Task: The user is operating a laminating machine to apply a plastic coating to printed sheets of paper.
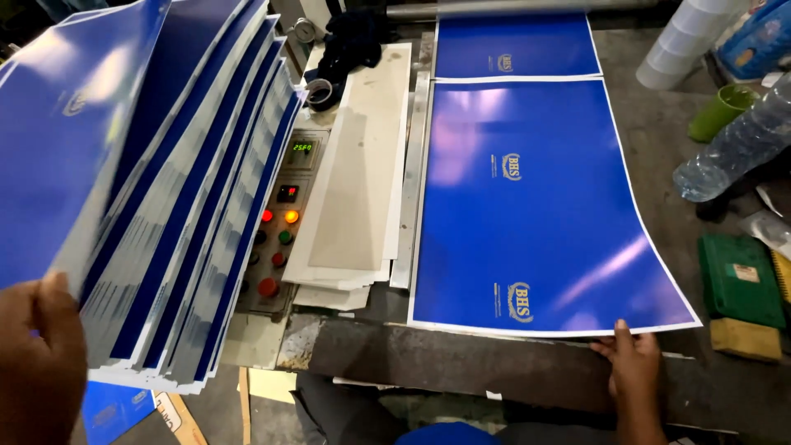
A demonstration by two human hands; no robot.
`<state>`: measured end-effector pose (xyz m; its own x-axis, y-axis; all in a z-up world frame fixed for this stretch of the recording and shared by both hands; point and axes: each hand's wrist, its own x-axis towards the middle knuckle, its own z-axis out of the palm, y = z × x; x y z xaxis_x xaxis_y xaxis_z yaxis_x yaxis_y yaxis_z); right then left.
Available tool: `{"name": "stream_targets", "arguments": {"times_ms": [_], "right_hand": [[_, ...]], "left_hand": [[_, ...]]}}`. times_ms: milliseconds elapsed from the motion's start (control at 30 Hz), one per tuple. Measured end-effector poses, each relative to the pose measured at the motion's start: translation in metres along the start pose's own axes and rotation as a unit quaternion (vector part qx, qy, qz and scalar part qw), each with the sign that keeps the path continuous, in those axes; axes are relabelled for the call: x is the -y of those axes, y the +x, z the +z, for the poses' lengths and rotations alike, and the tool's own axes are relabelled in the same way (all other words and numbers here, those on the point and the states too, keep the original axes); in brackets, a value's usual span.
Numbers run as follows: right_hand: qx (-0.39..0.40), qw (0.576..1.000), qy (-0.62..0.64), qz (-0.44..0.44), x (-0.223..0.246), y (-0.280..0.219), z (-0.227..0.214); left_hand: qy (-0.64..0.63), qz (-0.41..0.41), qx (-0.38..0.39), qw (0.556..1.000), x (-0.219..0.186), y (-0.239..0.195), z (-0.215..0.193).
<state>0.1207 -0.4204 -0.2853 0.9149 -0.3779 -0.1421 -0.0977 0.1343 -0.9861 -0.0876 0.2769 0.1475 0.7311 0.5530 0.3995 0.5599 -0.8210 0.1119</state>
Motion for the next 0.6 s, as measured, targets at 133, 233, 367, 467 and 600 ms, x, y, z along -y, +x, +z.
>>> {"name": "stream_targets", "arguments": {"times_ms": [133,233,367,467,600], "right_hand": [[0.021,0.995,0.016,0.096,0.005,0.004,-0.004],[0.017,0.984,-0.053,0.171,0.008,-0.003,-0.001],[0.061,0.983,-0.121,0.12,-0.001,-0.014,0.028],[0.178,0.973,-0.132,0.061,0.043,-0.062,0.109],[0.406,0.908,-0.101,0.005,0.09,-0.135,0.193]], "left_hand": [[-0.051,0.068,0.013,0.996,-0.047,-0.038,-0.002],[-0.191,0.057,0.019,0.98,-0.094,-0.063,0.018],[-0.257,0.112,0.094,0.955,-0.152,-0.076,0.071],[-0.326,0.188,0.043,0.925,-0.205,-0.093,0.114],[-0.322,0.283,-0.017,0.903,-0.272,-0.12,0.158]]}}
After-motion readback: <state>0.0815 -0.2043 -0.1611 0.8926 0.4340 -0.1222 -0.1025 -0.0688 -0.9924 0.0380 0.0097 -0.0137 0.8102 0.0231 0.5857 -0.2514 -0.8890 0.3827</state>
